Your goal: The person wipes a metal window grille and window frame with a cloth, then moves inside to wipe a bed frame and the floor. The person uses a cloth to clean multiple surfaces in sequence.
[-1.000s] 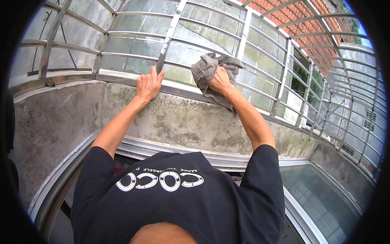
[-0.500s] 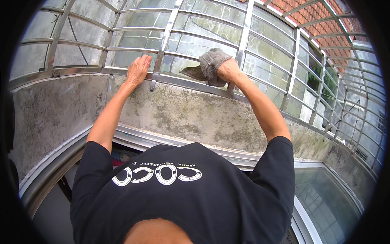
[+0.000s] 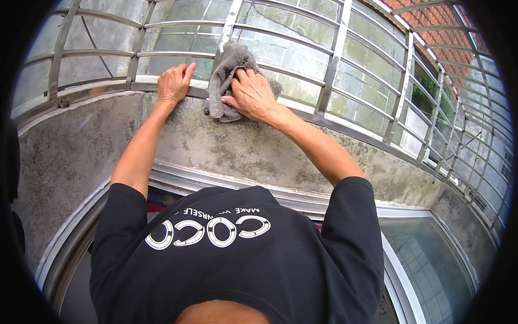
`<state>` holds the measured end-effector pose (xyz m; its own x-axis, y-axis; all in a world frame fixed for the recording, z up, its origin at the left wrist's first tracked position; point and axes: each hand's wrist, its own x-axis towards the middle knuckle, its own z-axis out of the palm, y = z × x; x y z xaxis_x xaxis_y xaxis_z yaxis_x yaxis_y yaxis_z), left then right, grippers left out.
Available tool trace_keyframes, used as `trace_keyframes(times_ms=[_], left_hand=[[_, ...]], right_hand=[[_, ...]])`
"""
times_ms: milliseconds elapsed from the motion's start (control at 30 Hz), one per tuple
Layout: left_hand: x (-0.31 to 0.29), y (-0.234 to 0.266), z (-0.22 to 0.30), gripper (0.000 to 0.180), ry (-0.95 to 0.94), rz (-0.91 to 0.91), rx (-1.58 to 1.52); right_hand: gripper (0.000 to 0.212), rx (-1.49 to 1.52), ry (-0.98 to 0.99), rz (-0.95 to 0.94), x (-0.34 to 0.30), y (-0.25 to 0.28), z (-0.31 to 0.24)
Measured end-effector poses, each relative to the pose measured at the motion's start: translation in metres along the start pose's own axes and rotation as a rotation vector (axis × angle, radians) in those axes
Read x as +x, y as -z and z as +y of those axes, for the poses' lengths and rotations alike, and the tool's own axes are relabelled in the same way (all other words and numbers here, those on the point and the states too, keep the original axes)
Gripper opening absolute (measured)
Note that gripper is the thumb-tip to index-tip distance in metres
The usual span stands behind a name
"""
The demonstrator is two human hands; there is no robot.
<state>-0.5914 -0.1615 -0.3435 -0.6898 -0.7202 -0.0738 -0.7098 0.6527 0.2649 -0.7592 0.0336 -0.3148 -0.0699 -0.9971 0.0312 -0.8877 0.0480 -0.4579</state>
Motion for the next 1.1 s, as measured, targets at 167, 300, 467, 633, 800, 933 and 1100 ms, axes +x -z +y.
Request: trace_keyframes(times_ms=[167, 300, 467, 633, 800, 933, 1100], left_hand=[[0.005, -0.003, 0.000, 0.054, -0.015, 0.055, 0.027], [0.001, -0.002, -0.004, 0.051, -0.086, 0.073, -0.004], [-0.002, 0.001, -0.001, 0.050, -0.092, 0.057, -0.003], [0.001, 0.002, 0.004, 0.050, 0.023, -0.042, 0.009], [0.005, 0.000, 0.010, 0.053, 0.001, 0.032, 0.031], [0.004, -0.009, -0.012, 0.043, 0.021, 0.010, 0.042], [0.006, -0.006, -0.005, 0.045, 0.005, 0.018, 0.032]], right_hand=[[0.057, 0.410, -0.142, -0.543, 0.040, -0.021, 0.024], [0.040, 0.234, -0.013, -0.434, 0.003, -0.016, 0.033], [0.029, 0.029, 0.018, -0.535, -0.097, 0.045, 0.099], [0.031, 0.416, -0.043, -0.606, -0.075, 0.035, 0.095], [0.037, 0.344, -0.023, -0.422, -0.005, -0.024, 0.047], [0.035, 0.195, 0.022, -0.321, 0.002, -0.024, 0.026], [0.026, -0.062, 0.024, -0.187, -0.089, 0.014, 0.072]])
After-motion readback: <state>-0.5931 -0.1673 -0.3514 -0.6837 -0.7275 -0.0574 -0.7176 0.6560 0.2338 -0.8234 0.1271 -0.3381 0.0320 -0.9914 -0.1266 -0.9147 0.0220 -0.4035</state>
